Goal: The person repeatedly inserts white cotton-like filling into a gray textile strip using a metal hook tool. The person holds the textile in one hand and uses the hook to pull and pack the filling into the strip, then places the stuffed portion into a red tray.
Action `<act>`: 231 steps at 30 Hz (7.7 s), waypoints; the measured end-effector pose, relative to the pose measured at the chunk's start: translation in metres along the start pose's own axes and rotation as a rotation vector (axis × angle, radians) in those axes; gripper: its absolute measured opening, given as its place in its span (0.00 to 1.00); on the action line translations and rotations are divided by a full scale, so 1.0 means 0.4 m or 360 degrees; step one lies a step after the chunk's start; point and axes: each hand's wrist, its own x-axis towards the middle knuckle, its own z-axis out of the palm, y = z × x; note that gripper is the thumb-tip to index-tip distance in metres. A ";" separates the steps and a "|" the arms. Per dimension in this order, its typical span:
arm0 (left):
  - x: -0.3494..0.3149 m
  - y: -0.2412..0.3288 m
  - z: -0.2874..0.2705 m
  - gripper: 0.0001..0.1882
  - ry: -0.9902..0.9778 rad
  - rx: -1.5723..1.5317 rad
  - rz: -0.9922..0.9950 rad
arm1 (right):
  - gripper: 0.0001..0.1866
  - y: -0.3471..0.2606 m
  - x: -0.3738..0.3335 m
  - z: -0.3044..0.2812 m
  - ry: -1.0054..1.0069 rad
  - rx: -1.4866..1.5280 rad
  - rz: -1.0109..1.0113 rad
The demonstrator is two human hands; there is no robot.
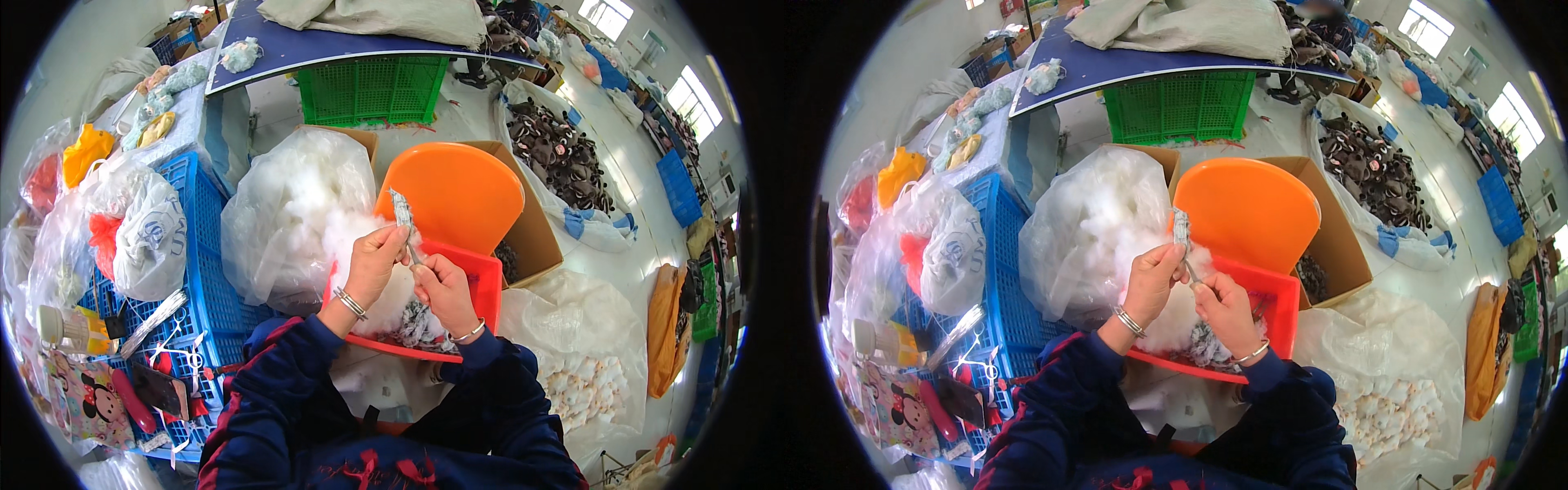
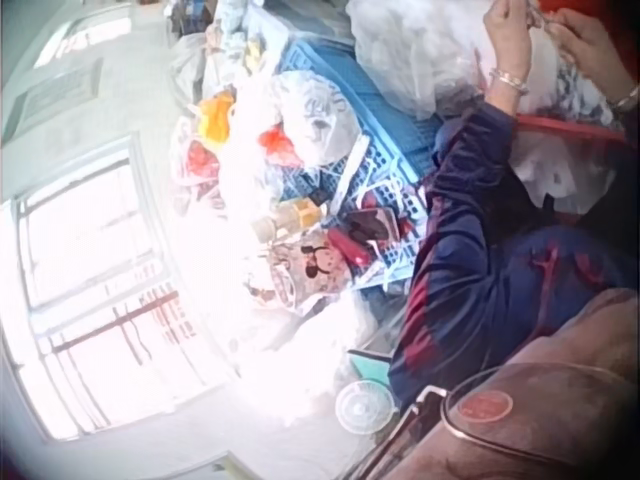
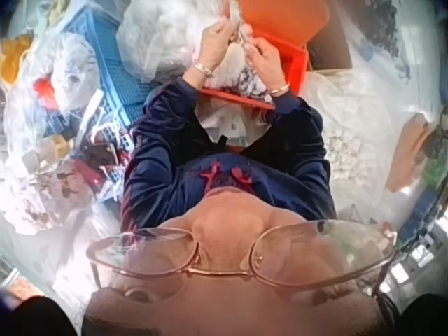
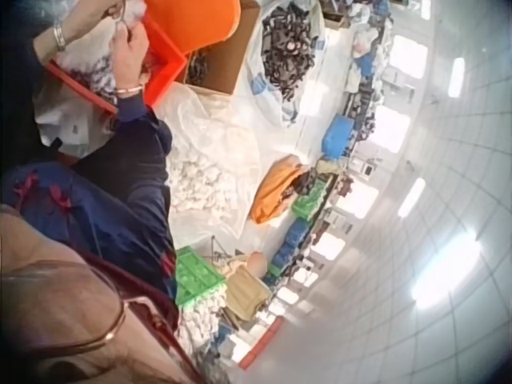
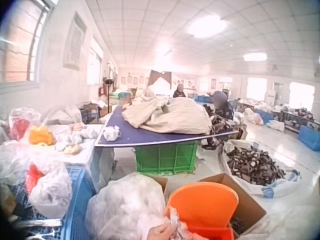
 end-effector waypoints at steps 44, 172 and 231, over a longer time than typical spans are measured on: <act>-0.039 -0.033 0.028 0.12 0.0080 0.0329 0.0187 | 0.07 -0.009 -0.006 0.002 -0.0094 0.0358 0.0214; -0.006 0.052 -0.026 0.11 -0.0155 0.0105 -0.0171 | 0.05 -0.087 -0.015 -0.111 0.0056 -0.1096 -0.0511; -0.002 0.052 -0.036 0.17 -0.0172 0.0274 -0.0180 | 0.05 -0.068 -0.010 -0.076 0.0110 -0.0898 -0.0443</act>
